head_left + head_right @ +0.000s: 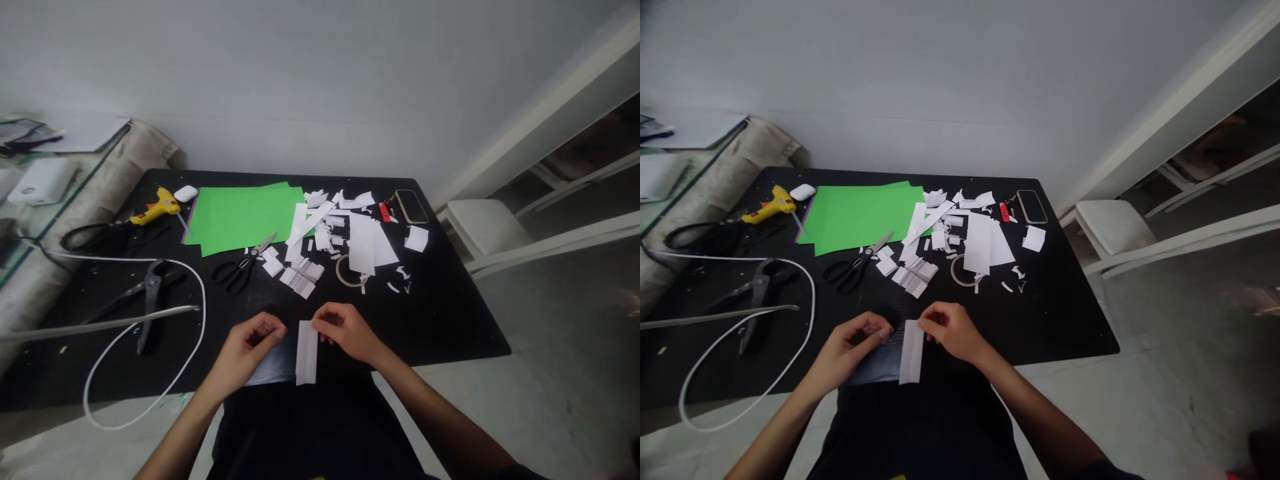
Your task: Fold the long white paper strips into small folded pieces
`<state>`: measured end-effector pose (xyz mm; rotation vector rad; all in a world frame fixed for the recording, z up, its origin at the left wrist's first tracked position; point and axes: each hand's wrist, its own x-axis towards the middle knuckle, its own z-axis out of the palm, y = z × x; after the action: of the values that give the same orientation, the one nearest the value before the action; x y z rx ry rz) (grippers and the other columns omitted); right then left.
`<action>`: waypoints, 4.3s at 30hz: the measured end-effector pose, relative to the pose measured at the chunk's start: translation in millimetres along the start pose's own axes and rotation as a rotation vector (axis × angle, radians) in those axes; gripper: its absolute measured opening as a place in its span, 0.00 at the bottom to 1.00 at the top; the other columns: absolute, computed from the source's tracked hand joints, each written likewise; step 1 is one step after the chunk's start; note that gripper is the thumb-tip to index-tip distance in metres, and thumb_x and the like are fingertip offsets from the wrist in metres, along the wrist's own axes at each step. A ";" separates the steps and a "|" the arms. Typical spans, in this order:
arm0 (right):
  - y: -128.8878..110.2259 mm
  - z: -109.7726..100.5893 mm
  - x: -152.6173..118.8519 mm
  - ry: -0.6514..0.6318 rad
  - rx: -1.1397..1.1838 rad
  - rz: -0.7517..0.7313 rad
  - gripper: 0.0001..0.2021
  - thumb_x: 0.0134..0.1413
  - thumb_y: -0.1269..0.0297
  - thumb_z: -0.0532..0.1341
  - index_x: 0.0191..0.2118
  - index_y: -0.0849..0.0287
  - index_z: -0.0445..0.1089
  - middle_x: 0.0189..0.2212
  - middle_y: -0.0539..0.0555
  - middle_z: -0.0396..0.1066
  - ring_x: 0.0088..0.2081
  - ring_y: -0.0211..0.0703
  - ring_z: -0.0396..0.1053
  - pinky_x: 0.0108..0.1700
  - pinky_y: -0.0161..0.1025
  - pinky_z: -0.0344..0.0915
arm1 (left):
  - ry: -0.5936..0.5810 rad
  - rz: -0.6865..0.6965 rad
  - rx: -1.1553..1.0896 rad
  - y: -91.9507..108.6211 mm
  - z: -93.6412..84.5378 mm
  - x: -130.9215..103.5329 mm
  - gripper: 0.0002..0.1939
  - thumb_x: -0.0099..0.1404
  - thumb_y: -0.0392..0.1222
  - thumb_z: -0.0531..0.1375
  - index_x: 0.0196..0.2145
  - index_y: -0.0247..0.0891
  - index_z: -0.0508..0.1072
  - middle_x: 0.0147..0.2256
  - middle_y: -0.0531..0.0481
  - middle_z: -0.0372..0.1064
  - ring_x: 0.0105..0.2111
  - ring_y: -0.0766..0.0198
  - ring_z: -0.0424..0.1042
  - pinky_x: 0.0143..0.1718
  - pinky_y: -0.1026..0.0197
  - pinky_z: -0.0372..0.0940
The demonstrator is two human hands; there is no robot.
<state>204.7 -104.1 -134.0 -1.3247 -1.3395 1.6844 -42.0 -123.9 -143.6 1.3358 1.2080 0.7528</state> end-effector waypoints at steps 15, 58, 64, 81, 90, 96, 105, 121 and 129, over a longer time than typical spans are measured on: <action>6.4 14.4 4.0 -0.003 0.140 -0.010 0.15 0.57 0.52 0.69 0.36 0.61 0.77 0.24 0.49 0.71 0.25 0.37 0.68 0.26 0.35 0.64 | -0.144 0.048 -0.090 10.5 9.7 -0.4 0.18 0.71 0.45 0.62 0.56 0.41 0.73 0.47 0.44 0.80 0.47 0.55 0.80 0.53 0.50 0.72; 32.2 31.6 6.9 0.079 0.160 -0.115 0.16 0.53 0.52 0.71 0.36 0.60 0.76 0.29 0.51 0.75 0.27 0.41 0.74 0.21 0.35 0.73 | 0.183 0.043 -0.090 -5.9 29.1 10.6 0.15 0.67 0.53 0.64 0.41 0.38 0.76 0.26 0.55 0.74 0.26 0.64 0.74 0.30 0.63 0.69; 29.2 30.0 6.8 0.054 0.177 -0.123 0.16 0.54 0.52 0.71 0.38 0.61 0.75 0.28 0.51 0.76 0.27 0.40 0.74 0.23 0.35 0.74 | 0.172 0.055 -0.074 -8.5 28.0 9.5 0.14 0.67 0.51 0.64 0.42 0.38 0.76 0.26 0.54 0.73 0.25 0.65 0.72 0.29 0.64 0.67; 32.5 28.8 7.5 0.051 0.215 -0.137 0.13 0.53 0.56 0.72 0.36 0.60 0.75 0.28 0.49 0.75 0.27 0.40 0.75 0.24 0.34 0.74 | 0.133 0.085 -0.100 -9.8 26.6 7.7 0.12 0.68 0.48 0.63 0.43 0.37 0.75 0.27 0.54 0.75 0.26 0.65 0.73 0.30 0.65 0.68; 29.8 28.2 6.3 0.031 0.221 -0.136 0.13 0.53 0.56 0.72 0.37 0.60 0.75 0.28 0.50 0.76 0.27 0.39 0.75 0.25 0.34 0.75 | 0.124 0.093 -0.091 -7.2 26.6 6.9 0.11 0.68 0.47 0.64 0.42 0.37 0.76 0.28 0.53 0.74 0.26 0.66 0.72 0.30 0.66 0.68; 31.1 27.4 7.3 0.032 0.262 -0.155 0.13 0.52 0.57 0.73 0.38 0.59 0.76 0.31 0.51 0.78 0.30 0.41 0.76 0.26 0.35 0.76 | 0.143 0.149 -0.043 -6.7 25.1 7.4 0.07 0.67 0.44 0.64 0.39 0.38 0.79 0.29 0.52 0.76 0.26 0.66 0.72 0.29 0.66 0.67; 28.9 23.6 6.0 0.019 0.268 -0.194 0.04 0.54 0.65 0.69 0.34 0.58 0.82 0.29 0.51 0.77 0.31 0.40 0.76 0.31 0.35 0.77 | 0.118 0.152 -0.044 -4.3 20.4 7.0 0.09 0.68 0.40 0.61 0.36 0.38 0.82 0.33 0.48 0.78 0.27 0.65 0.75 0.30 0.65 0.69; 26.6 19.5 -0.3 -0.081 0.205 -0.096 0.10 0.56 0.65 0.69 0.44 0.57 0.80 0.37 0.54 0.82 0.38 0.44 0.80 0.43 0.41 0.76 | 0.165 0.066 -0.151 -7.8 20.2 7.4 0.10 0.68 0.44 0.63 0.43 0.39 0.81 0.34 0.49 0.78 0.29 0.63 0.77 0.32 0.63 0.72; 13.2 12.8 1.1 -0.137 0.184 -0.003 0.08 0.54 0.66 0.71 0.41 0.56 0.81 0.36 0.52 0.81 0.38 0.43 0.78 0.43 0.40 0.73 | 0.059 -0.054 -0.208 2.9 14.1 9.8 0.11 0.66 0.49 0.66 0.39 0.40 0.81 0.35 0.46 0.80 0.33 0.58 0.78 0.35 0.61 0.72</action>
<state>193.9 -111.5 -147.0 -1.1202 -1.2267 1.8760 -25.5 -118.7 -145.3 1.1130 1.1729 0.8597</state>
